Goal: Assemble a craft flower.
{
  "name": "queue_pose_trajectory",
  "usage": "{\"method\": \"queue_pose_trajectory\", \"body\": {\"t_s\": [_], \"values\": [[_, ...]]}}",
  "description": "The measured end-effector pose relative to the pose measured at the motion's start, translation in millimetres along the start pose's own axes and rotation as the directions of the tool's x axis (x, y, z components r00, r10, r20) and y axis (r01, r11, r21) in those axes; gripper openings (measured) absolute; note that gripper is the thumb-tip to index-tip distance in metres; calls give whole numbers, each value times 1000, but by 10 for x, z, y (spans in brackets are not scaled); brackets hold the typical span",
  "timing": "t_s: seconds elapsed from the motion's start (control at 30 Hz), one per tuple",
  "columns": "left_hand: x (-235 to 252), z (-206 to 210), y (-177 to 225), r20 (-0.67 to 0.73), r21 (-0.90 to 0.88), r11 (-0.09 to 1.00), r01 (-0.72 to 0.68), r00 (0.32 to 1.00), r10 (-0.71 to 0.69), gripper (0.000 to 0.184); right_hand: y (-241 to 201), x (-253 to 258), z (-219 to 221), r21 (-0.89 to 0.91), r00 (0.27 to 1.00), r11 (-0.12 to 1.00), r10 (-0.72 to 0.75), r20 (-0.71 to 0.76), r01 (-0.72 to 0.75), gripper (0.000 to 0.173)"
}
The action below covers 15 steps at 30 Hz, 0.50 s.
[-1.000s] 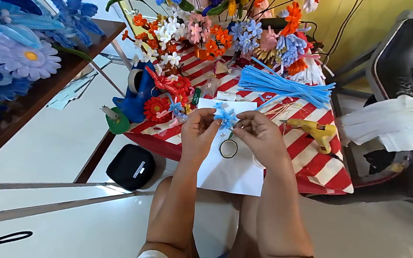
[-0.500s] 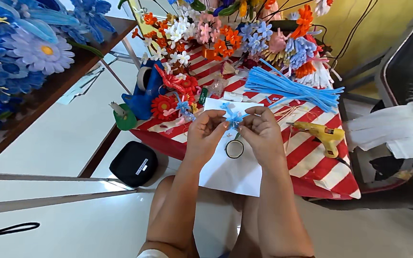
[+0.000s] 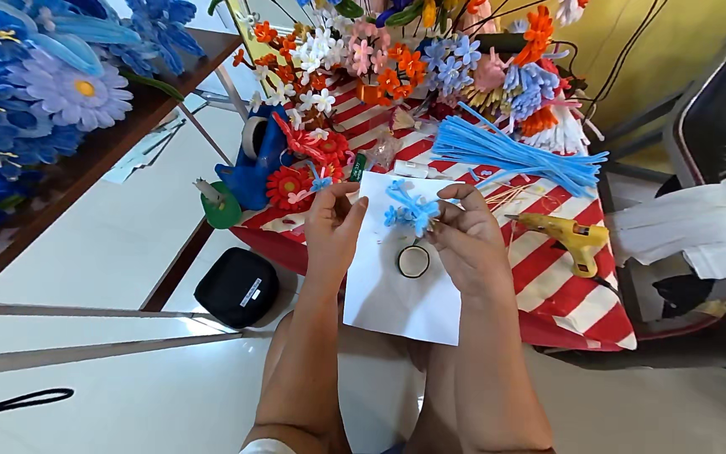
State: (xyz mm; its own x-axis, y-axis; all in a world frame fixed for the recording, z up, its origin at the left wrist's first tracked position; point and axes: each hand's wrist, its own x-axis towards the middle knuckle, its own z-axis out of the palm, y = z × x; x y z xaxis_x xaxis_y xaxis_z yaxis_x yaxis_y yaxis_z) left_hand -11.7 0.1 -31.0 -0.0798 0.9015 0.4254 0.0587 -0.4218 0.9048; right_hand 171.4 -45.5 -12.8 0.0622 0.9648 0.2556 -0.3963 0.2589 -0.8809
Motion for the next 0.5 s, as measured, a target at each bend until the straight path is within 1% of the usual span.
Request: {"method": "queue_pose_trajectory", "body": {"t_s": [0.03, 0.1, 0.13, 0.17, 0.23, 0.33, 0.43, 0.5], "values": [[-12, 13, 8, 31, -26, 1000, 6, 1000, -5, 24, 17, 2, -36, 180, 997, 983, 4, 79, -19, 36], [-33, 44, 13, 83, -62, 998, 11, 997, -6, 26, 55, 29, -94, 483, 961, 869, -30, 273, -110, 30], [-41, 56, 20, 104, -70, 997, 22, 994, -14, 25, 76, 41, -107, 589, 938, 791, -60, 341, -163, 32], [-44, 65, 26, 121, -76, 997, 33, 992, -23, 25, 92, 48, -112, 653, 921, 729, -85, 381, -203, 33], [-37, 74, 29, 144, -84, 995, 47, 989, -34, 24, 104, 49, -108, 712, 902, 657, -114, 416, -245, 35], [-26, 76, 14, 141, -61, 997, 52, 989, -43, 24, 99, 50, -104, 740, 890, 617, -133, 435, -270, 36], [-28, 68, 13, 118, -6, 998, 68, 991, -67, 24, 97, 50, -114, 745, 889, 610, -141, 436, -269, 35], [-30, 68, 16, 133, -7, 998, 61, 989, -60, 24, 99, 53, -124, 727, 888, 639, -146, 436, -252, 35]]}}
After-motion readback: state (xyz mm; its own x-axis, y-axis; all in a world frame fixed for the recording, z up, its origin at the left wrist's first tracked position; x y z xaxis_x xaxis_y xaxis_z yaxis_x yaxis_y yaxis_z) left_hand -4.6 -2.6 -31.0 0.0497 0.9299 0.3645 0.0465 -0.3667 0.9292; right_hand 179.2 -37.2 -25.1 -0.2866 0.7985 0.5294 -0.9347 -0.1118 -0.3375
